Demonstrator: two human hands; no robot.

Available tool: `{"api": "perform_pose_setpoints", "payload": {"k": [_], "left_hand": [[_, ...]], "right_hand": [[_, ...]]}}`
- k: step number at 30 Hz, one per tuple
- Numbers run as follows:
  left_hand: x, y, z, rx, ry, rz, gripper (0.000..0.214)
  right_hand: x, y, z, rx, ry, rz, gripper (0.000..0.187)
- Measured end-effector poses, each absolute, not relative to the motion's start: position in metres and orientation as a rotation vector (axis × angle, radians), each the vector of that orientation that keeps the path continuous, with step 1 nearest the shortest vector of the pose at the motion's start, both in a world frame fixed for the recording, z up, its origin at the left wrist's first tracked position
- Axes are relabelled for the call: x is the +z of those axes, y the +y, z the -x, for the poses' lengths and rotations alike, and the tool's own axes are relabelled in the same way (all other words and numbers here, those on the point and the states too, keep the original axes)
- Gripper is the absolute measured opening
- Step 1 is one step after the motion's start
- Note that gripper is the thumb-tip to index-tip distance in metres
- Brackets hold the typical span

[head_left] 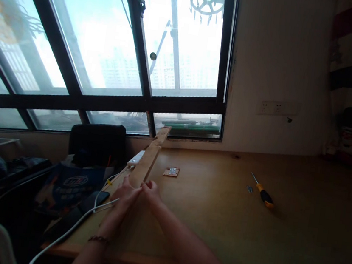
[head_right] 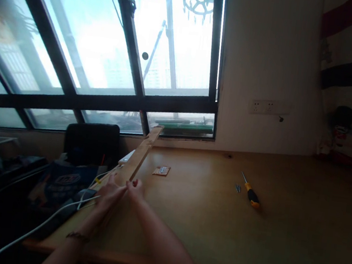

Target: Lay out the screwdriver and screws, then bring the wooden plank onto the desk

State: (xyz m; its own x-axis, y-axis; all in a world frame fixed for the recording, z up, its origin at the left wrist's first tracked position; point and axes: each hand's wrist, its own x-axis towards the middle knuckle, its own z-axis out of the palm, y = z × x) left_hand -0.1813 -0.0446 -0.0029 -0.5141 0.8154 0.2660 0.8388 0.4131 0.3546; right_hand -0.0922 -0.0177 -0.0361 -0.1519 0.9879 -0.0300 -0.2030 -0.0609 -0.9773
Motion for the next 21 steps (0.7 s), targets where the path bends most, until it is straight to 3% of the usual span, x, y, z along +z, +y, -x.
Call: {"api": "perform_pose_setpoints", "payload": {"k": [8,12,17,21], "left_hand": [[0.024,-0.075,0.094,-1.123,-2.430,1.785,0.070],[0.014,-0.068,0.054,-1.692,-2.344,2.224,0.067],[-0.015,-0.036,0.017,-2.621,-2.673,2.259,0.042],[-0.031,-0.014,-0.011,-2.853,-2.742,2.535,0.035]], "right_hand": [[-0.009,-0.028,0.022,1.072,-1.072,0.943,0.023],[-0.014,-0.029,-0.056,1.150,-1.013,0.862,0.028],[-0.022,-0.033,-0.143,1.295,-0.977,0.816,0.032],[-0.034,-0.028,-0.183,1.297,-0.988,0.829,0.029]]}}
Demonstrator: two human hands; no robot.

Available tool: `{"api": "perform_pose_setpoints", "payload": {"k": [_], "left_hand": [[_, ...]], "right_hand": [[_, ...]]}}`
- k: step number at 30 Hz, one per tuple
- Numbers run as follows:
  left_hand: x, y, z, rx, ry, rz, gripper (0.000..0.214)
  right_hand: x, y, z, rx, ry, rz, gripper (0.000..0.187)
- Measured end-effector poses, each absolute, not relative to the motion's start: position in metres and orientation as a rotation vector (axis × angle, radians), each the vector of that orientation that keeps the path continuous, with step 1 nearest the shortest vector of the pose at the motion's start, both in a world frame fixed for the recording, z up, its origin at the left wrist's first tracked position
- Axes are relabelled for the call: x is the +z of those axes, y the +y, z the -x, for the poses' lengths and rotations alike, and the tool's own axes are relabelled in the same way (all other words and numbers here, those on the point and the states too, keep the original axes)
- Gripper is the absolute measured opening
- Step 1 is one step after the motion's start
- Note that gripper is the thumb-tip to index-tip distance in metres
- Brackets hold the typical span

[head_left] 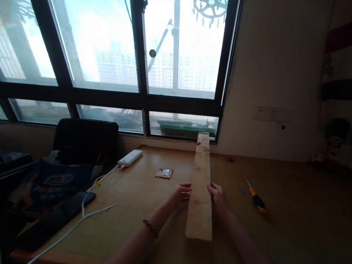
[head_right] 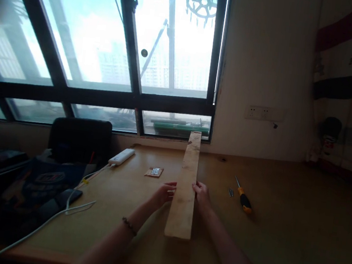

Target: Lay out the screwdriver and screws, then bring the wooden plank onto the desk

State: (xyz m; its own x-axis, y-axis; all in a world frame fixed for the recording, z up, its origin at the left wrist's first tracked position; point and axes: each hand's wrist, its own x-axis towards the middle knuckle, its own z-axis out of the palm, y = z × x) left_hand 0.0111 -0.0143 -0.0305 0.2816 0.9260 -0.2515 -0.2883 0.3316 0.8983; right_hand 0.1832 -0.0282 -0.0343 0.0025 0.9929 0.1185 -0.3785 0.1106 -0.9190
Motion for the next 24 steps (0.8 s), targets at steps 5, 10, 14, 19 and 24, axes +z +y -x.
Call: {"api": "perform_pose_setpoints", "payload": {"k": [5,10,14,19,24], "left_hand": [[-0.048,0.001,-0.032,0.939,0.890,-0.949,0.035],[-0.063,0.007,-0.029,0.959,0.867,-1.109,0.036],[-0.062,0.006,-0.025,0.923,0.843,-1.135,0.036],[-0.066,0.008,-0.028,0.959,0.814,-1.142,0.044],[-0.063,0.002,-0.033,0.990,0.839,-1.132,0.047]], "right_hand": [[-0.051,-0.016,-0.205,1.350,-0.960,0.838,0.027],[-0.062,-0.010,-0.207,1.401,-0.942,0.862,0.023],[-0.062,-0.010,-0.206,1.435,-0.937,0.896,0.022],[-0.059,-0.011,-0.206,1.418,-0.944,0.952,0.022],[-0.063,-0.008,-0.207,1.354,-0.947,1.012,0.022]]}}
